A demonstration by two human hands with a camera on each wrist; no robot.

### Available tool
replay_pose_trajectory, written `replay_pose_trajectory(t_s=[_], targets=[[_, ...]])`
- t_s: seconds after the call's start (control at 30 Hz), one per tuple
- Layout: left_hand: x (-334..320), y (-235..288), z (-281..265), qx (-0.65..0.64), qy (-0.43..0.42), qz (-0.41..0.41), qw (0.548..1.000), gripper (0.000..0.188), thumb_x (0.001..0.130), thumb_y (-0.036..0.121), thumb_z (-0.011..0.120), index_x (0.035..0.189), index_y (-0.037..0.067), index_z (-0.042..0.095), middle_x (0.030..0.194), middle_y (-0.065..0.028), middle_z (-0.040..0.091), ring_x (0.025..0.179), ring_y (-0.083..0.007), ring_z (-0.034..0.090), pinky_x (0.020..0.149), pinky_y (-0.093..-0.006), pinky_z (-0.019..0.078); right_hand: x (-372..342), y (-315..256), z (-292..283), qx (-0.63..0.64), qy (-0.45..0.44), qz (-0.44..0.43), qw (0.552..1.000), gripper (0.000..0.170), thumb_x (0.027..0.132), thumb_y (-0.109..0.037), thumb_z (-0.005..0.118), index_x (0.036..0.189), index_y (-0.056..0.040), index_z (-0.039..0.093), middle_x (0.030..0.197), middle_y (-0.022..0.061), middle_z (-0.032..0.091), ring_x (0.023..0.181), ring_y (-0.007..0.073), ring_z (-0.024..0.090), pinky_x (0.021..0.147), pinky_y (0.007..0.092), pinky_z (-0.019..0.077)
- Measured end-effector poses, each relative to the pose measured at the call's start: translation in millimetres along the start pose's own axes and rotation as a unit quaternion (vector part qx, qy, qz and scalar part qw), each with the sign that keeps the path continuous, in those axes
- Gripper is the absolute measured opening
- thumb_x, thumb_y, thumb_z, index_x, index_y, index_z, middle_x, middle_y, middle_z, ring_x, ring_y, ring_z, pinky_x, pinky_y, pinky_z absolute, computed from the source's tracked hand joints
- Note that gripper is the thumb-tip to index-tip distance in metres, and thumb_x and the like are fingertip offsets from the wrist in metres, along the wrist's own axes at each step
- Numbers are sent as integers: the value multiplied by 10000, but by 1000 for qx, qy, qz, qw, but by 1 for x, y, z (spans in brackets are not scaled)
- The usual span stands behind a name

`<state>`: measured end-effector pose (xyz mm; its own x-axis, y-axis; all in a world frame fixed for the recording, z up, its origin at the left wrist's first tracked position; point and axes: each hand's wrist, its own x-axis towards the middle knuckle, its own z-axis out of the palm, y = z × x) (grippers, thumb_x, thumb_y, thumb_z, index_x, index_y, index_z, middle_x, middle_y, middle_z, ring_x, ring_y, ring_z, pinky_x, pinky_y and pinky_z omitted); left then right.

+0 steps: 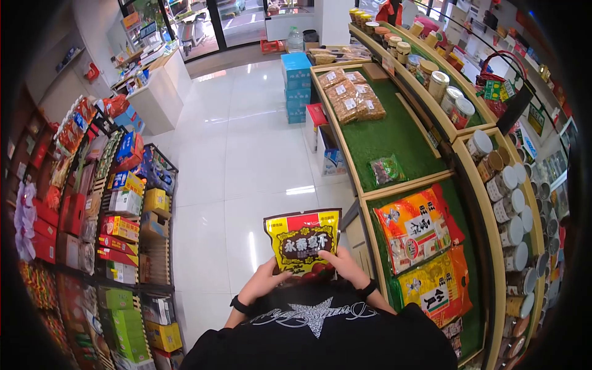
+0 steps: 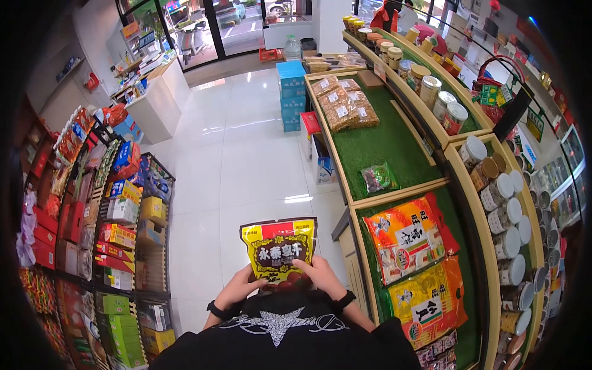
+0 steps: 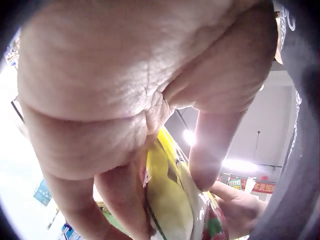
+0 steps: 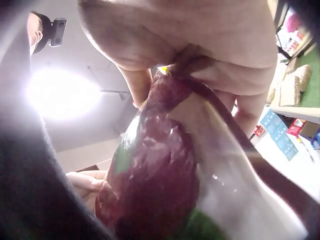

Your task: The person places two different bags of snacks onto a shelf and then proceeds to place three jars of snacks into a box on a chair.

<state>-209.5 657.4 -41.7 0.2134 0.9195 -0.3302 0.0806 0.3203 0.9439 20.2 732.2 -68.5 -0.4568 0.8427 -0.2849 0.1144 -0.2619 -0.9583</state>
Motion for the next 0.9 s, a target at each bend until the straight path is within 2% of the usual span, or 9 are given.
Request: replay_pose_trajectory(t_s=[0.1,0.17,0.23,0.3,0.47,0.57,0.67,0.73,0.9], targets=[[40,16,-2,-13,0,33,999,440,841,116,580,1217,-26,399,1019,-109,599,874,-145,585,722,-273,486,25,-24,-25,-11,1,-36,999,309,860,-262,584,1020,1,606,821,32,627,674,86,557,585,241,463],[62,26,1,-20,0,42,999,438,841,114,579,1215,-28,401,1019,-111,600,877,-147,586,720,-272,485,34,-35,-42,15,-5,-3,1000,262,881,-178,553,1068,2,589,976,33,622,868,102,556,760,248,451],[80,40,5,78,1,14,997,430,842,108,573,1214,-27,405,1026,-119,600,886,-156,587,739,-284,486,46,-37,-59,25,-5,15,1000,264,882,-178,551,1069,5,587,982,35,620,878,104,554,770,251,448],[97,40,8,85,5,13,996,427,844,107,569,1216,-25,406,1032,-123,600,897,-165,588,757,-291,484,57,-33,-72,38,-9,26,999,278,892,-190,536,1073,15,581,985,41,619,888,111,553,788,255,443],[123,68,12,49,-27,-31,998,420,849,109,560,1217,-20,406,1050,-132,600,925,-187,590,805,-304,472,72,-39,-93,28,-6,50,998,308,909,-219,504,1097,18,564,1014,48,612,905,112,552,795,254,439],[149,67,6,72,-49,-16,996,412,849,106,559,1211,-22,410,1052,-130,600,936,-193,590,815,-304,467,83,-36,-101,59,22,25,998,299,877,-225,564,1076,-1,566,948,40,610,782,93,556,674,234,466],[176,61,-5,88,-70,-2,994,408,843,116,569,1195,-24,419,1047,-138,602,932,-194,592,813,-307,465,91,-41,-111,37,7,-26,999,312,852,-170,589,1105,8,540,1013,62,599,896,125,559,782,264,458],[197,51,-15,122,-96,-7,988,412,837,136,582,1186,-16,425,1033,-147,608,923,-202,596,804,-309,464,100,-38,-120,23,-18,32,999,376,818,-76,586,1169,20,492,1133,90,563,1039,165,514,909,298,398],[250,67,-49,123,-122,18,985,403,833,161,588,1169,-6,442,1001,-156,616,897,-209,603,782,-310,466,140,-59,-117,6,49,-4,999,445,793,-19,564,1218,12,434,1176,78,523,1094,166,474,938,301,374]])
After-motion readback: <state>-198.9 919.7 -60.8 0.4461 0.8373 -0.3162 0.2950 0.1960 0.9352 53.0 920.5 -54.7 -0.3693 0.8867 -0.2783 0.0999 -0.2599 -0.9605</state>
